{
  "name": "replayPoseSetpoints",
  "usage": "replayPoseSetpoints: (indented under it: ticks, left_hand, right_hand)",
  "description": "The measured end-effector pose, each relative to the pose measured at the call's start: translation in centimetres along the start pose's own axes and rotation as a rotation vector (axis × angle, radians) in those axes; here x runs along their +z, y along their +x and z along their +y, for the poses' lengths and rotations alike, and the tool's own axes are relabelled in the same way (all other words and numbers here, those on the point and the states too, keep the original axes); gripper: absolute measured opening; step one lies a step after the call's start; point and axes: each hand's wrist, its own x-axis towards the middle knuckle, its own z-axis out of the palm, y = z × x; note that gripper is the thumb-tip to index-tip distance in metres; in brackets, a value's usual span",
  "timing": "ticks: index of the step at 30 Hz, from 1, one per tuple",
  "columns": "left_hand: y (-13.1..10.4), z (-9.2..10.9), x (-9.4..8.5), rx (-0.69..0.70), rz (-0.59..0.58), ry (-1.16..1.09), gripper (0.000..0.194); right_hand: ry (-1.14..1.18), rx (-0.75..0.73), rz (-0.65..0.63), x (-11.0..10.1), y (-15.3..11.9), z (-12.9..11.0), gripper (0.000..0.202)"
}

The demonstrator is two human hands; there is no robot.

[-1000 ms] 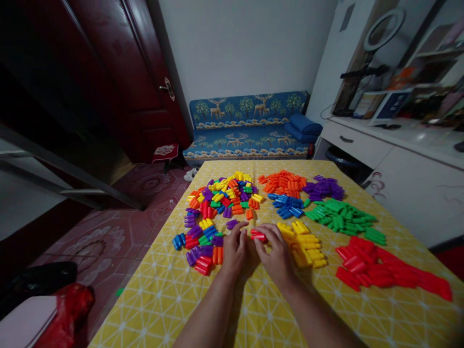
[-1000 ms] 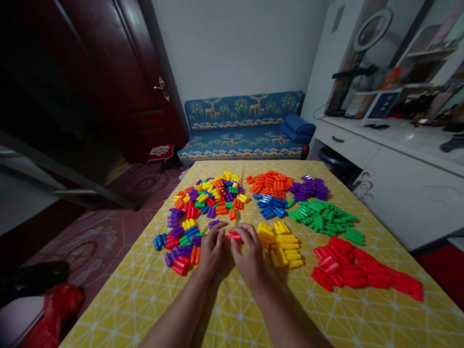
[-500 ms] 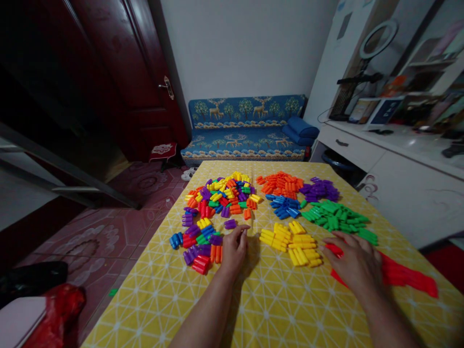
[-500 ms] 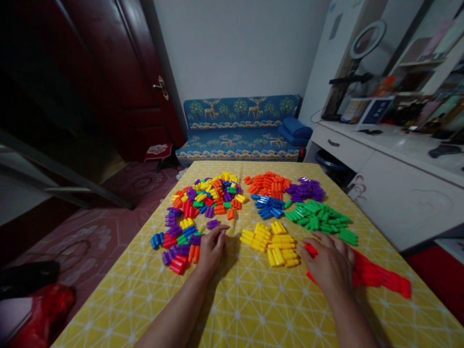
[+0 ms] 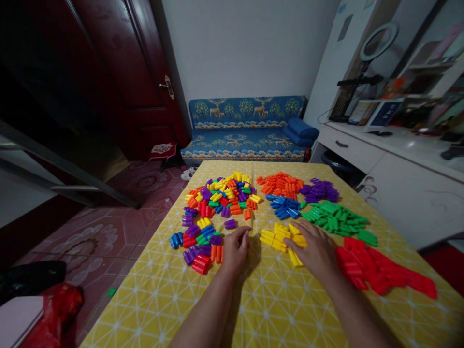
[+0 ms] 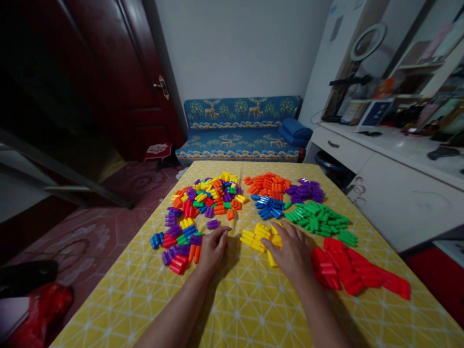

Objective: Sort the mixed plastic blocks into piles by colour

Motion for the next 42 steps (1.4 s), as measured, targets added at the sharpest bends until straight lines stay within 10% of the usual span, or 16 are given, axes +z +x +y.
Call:
replayPoseSetpoints:
  ticks: [5,14,20,25,42]
  left_hand:
    - [-0.3,0.5,-0.2,-0.005,-0.006,-0.011,0.028]
    - [-0.4,0.2,-0.1,0.043,-0.005,0.060,0.028]
    - [-0.8,1.2,-1.1,0.226,0.125,0.466,0.030]
    - [-0.1,0.0,-1.5,0.111,0.105,0.800,0.046]
    - [0.1,0.2,-2.2,0.082,0.050,0.733,0.024]
  right_hand:
    - [0.058,-0.075,-0.017,1.7,1.3,-4.5,0.040]
    - [0.116,0.009,-0.107,1.1,1.0,-4.1,0.016]
    - [0.346,-0.116,-0.025,0.8,0.8,-9.7,0.037]
    - [0.611,-0.159,-0.101,3.8,-0.8,-13.9,0.061]
    - [0.910,-0.054,0.051,3.3,-0.7,-13.5,0.040]
